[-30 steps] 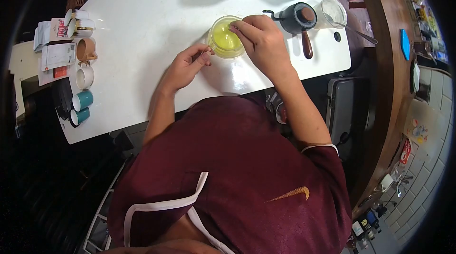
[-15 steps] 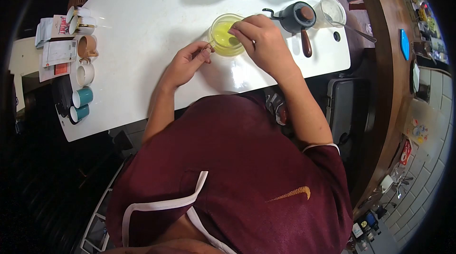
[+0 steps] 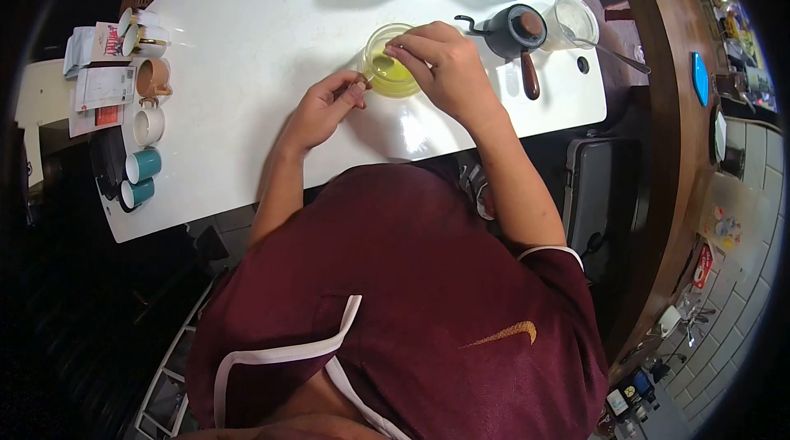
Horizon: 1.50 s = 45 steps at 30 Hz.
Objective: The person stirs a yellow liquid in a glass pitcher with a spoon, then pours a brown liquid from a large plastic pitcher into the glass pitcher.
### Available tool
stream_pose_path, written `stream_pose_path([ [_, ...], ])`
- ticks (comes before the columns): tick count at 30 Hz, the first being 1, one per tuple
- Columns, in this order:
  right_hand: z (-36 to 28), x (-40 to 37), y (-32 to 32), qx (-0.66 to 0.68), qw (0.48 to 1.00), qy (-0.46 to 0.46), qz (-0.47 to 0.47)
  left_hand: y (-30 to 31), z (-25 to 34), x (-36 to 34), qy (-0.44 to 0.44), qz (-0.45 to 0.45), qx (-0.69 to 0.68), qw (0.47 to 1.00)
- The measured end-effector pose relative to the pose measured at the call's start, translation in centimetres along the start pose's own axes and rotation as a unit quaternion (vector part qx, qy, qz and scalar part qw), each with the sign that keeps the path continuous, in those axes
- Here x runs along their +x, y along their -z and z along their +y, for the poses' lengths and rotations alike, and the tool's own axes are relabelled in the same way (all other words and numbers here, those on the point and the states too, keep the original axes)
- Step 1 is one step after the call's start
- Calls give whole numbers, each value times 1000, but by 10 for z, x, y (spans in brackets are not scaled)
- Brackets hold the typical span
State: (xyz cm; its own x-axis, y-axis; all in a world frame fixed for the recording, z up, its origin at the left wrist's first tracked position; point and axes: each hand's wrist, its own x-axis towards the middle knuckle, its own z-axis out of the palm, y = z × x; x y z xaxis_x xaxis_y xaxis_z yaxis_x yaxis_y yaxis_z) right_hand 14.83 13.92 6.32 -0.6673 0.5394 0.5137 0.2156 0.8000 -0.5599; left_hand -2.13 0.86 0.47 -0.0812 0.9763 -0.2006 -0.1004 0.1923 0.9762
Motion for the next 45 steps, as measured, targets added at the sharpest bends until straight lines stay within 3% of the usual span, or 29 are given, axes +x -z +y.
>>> stream_pose_path([
  [8,-4,1,20,-29,998,-55,-13,0,3,0,2,-3,19,1000],
  [19,0,0,0,10,999,-18,38,-1,1,-1,-2,7,3,1000],
  [24,-8,-3,13,26,997,-60,-39,-1,5,-2,2,0,12,1000],
  [28,-6,-1,20,-7,997,-61,-43,-2,6,-2,8,4,15,1000],
  [34,2,1,10,-20,999,-44,23,-2,8,-2,20,4,25,999],
  [40,-6,3,17,-66,997,-1,-37,-4,7,-2,4,7,6,1000],
  [43,-7,2,17,-37,998,-12,-55,-3,5,-1,-4,2,8,1000],
  [45,-8,1,15,22,996,-69,-54,-3,3,-1,-9,5,0,1000],
])
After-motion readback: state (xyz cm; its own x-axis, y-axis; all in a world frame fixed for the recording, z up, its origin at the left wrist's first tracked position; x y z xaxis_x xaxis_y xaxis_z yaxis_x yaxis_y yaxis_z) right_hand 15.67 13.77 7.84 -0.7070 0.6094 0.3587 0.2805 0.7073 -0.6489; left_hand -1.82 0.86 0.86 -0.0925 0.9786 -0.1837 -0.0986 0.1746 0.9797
